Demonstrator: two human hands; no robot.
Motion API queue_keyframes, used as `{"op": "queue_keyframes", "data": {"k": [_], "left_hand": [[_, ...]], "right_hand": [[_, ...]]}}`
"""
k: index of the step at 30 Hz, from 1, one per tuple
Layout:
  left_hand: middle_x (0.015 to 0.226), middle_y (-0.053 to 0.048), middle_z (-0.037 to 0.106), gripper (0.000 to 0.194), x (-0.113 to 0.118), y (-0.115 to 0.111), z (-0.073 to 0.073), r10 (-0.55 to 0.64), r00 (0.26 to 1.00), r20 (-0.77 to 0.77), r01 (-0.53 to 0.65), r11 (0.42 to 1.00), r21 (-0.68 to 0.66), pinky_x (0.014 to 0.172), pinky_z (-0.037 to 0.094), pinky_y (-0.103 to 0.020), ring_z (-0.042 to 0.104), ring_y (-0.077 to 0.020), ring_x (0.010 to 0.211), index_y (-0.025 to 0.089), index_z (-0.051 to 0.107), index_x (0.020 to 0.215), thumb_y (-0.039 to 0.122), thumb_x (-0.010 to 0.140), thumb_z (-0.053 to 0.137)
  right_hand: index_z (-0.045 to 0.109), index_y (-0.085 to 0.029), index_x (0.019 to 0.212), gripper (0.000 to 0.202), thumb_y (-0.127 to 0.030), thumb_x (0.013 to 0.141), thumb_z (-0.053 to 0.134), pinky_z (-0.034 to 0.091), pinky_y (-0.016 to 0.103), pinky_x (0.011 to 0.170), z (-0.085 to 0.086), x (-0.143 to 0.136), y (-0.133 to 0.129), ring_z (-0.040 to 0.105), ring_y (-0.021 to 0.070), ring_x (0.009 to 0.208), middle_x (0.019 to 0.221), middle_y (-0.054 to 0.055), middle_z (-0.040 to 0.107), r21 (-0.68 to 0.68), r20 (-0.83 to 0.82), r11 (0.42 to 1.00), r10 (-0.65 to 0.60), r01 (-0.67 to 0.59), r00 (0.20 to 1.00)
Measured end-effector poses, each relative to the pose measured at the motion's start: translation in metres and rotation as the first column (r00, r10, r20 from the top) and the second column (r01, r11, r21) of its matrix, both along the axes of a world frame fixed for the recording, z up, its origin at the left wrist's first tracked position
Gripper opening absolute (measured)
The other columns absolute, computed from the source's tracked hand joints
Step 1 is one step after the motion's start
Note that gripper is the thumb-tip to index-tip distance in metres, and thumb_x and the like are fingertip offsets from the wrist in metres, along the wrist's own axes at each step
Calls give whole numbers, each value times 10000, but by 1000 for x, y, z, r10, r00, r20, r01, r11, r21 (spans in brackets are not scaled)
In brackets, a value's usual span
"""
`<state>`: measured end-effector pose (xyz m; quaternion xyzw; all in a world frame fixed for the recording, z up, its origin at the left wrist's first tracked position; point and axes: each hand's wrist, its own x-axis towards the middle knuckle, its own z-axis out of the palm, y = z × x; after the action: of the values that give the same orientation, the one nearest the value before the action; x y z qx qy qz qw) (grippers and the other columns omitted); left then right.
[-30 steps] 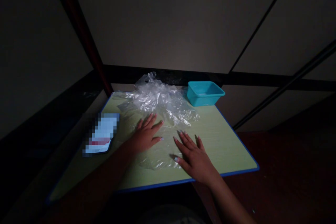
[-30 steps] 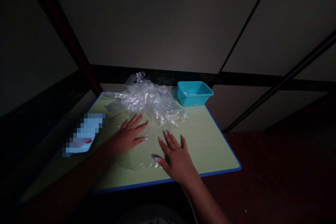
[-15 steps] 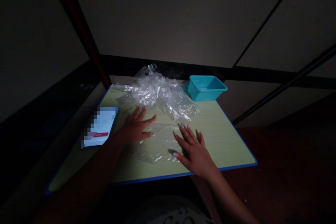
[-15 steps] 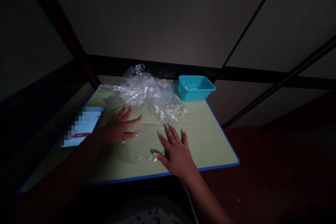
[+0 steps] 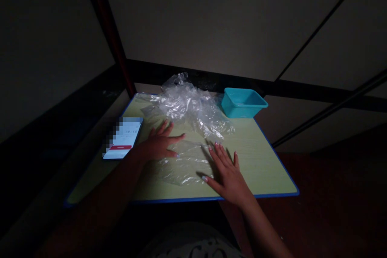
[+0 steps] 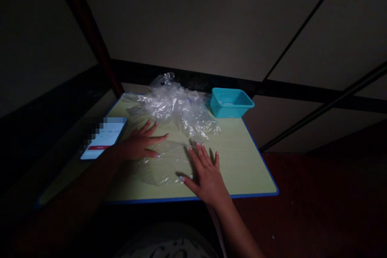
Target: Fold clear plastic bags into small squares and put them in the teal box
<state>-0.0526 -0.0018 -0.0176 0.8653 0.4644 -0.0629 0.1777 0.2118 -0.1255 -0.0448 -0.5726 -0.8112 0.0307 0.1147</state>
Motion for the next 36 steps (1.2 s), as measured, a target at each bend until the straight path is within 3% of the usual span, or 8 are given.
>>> {"op": "queue_keyframes", "data": {"k": [3,8,13,18,23,30,33,36], "left_hand": [[1564,-65,-52,693,0,-1,3,12,1000,11,-12,1000,23,1053,107,-653,-136,-402,1392,410,271,1429,481,822,598],[1573,-73,36,519,9,-6,3,52,990,135,-74,984,163,1086,138,-589,-57,-341,1426,377,339,1417,436,917,466],[1578,-50,58,528,25,-14,-6,-52,983,175,11,974,227,1091,90,-601,-24,-327,1434,406,358,1400,445,895,509],[1576,-54,71,576,26,-19,-7,-101,989,104,86,987,138,1086,105,-605,-21,-332,1433,435,336,1398,460,864,550],[1571,-70,56,578,19,-19,2,-79,996,51,76,996,49,1074,137,-605,-43,-348,1426,439,337,1394,485,856,543],[1557,-150,60,668,20,-18,-4,-36,996,75,27,992,125,1083,141,-596,-15,-319,1432,280,257,1467,510,879,477],[1556,-126,110,661,25,-19,-7,-111,984,137,80,974,210,1109,113,-572,32,-291,1438,230,211,1484,467,907,429],[1556,-110,124,641,32,-22,-6,-217,945,243,163,961,223,1131,107,-536,102,-243,1438,201,51,1503,389,950,316]], "right_hand": [[-96,-257,1493,856,-523,894,456,84,583,1119,-2,1,2,166,284,1421,1551,90,158,5,9,999,34,-34,999],[-96,-245,1492,831,-519,909,429,162,542,1123,-5,2,5,203,273,1412,1542,82,187,-1,33,997,72,-72,997],[-28,-247,1501,779,-519,918,412,149,549,1126,-4,1,6,213,258,1411,1534,71,215,-30,22,996,83,-82,996],[95,-266,1500,707,-510,919,415,82,603,1115,2,0,5,223,271,1408,1522,69,255,-68,2,996,64,-64,998],[94,-280,1497,698,-524,920,400,50,621,1105,4,-1,4,197,261,1416,1533,58,226,-95,-14,995,41,-42,999],[104,-229,1500,654,-485,946,338,-57,646,1077,10,-14,16,155,274,1425,1543,81,147,-152,15,985,-85,87,996],[139,-195,1499,683,-544,937,305,-43,635,1087,20,-30,23,169,284,1421,1538,97,164,-202,-6,976,-78,75,997],[189,-169,1492,700,-578,930,277,-59,603,1101,26,-48,31,179,270,1421,1532,107,193,-215,-40,976,-45,36,998]]}}
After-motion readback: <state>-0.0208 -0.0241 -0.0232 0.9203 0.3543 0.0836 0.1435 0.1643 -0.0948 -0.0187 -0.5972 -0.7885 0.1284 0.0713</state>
